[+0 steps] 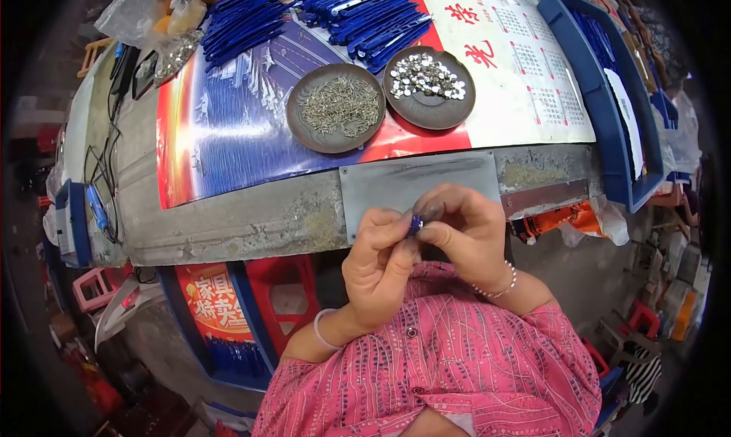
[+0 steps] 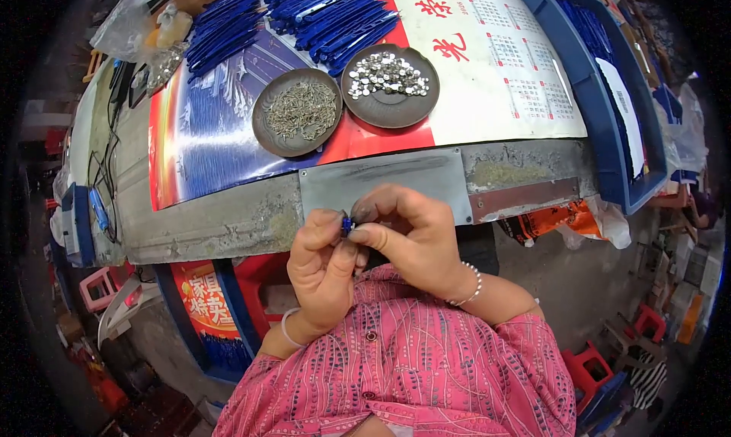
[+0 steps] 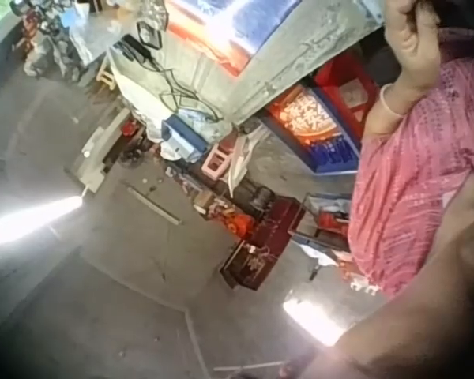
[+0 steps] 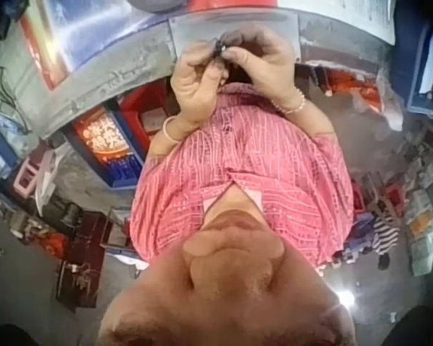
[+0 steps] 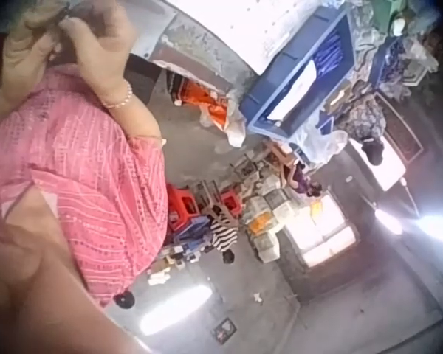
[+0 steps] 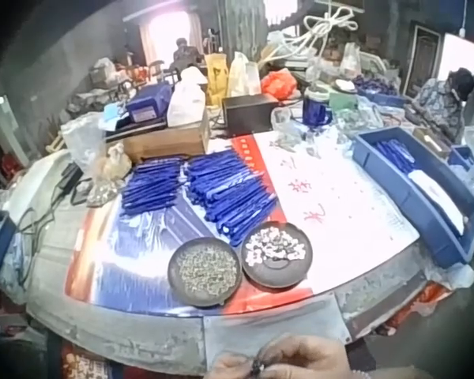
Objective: Assembling small hardware components into blue plastic housings at a manual workstation.
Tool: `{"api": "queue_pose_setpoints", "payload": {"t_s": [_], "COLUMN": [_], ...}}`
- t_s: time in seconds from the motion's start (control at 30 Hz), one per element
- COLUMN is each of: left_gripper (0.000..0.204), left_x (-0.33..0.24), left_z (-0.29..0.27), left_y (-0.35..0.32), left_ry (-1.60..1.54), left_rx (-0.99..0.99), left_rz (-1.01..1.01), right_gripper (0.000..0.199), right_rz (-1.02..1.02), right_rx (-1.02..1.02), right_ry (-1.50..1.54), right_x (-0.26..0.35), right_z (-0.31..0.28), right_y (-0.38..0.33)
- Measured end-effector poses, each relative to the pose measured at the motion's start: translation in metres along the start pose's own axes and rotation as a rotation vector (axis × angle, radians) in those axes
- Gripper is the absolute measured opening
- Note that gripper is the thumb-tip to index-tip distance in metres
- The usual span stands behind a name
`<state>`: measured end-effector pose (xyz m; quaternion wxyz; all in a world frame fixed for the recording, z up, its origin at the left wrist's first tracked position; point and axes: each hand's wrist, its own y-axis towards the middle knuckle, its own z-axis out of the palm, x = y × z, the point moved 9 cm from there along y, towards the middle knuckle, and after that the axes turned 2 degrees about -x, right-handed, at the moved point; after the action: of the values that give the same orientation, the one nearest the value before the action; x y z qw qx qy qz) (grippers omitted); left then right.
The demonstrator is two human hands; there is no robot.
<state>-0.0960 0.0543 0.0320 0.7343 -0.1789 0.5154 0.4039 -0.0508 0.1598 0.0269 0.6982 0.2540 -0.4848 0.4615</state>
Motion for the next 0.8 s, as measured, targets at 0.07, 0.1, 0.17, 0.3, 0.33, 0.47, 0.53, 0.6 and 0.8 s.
{"api": "queue_pose_setpoints", "payload": {"t_s": [0.07, 0.1, 0.17, 0.3, 0.33, 0.47, 0.53, 0.6, 0.8], "left_gripper": [0.026, 0.026, 0.027, 0.028, 0.028, 0.027, 0.027, 0.026, 0.025], "left_x": [-0.006, -0.011, -0.013, -0.009, -0.009, -0.004, -0.004, -0.006, -0.016], "left_z": [0.000, 0.001, 0.002, -0.003, -0.003, -0.002, 0.001, 0.002, 0.000], "left_y": [0.000, 0.000, -0.001, -0.006, -0.006, -0.005, -0.004, -0.005, -0.004], "left_ry": [0.070, 0.136, 0.106, 0.028, 0.026, -0.007, -0.012, 0.072, 0.236], "left_rx": [-0.005, -0.007, -0.012, -0.050, -0.051, -0.051, -0.044, -0.057, -0.031], "left_rz": [0.071, 0.137, 0.158, 0.116, 0.116, 0.046, 0.032, 0.058, 0.144], "right_gripper": [0.015, 0.013, 0.014, 0.015, 0.015, 0.015, 0.015, 0.015, 0.031], "right_rz": [-0.306, -0.405, -0.424, -0.491, -0.490, -0.626, -0.656, -0.684, -0.656], "right_rx": [-0.035, -0.059, -0.040, 0.034, 0.035, 0.004, 0.005, 0.024, 0.112], "right_ry": [-0.308, -0.282, -0.295, -0.604, -0.605, -0.782, -0.837, -0.882, -0.876], "right_x": [0.021, 0.031, 0.033, 0.047, 0.047, 0.052, 0.052, 0.052, 0.034], "right_z": [0.004, 0.009, 0.010, 0.021, 0.022, 0.026, 0.027, 0.031, 0.036], "right_y": [-0.006, -0.006, -0.006, -0.008, -0.008, -0.011, -0.011, -0.011, -0.011]}}
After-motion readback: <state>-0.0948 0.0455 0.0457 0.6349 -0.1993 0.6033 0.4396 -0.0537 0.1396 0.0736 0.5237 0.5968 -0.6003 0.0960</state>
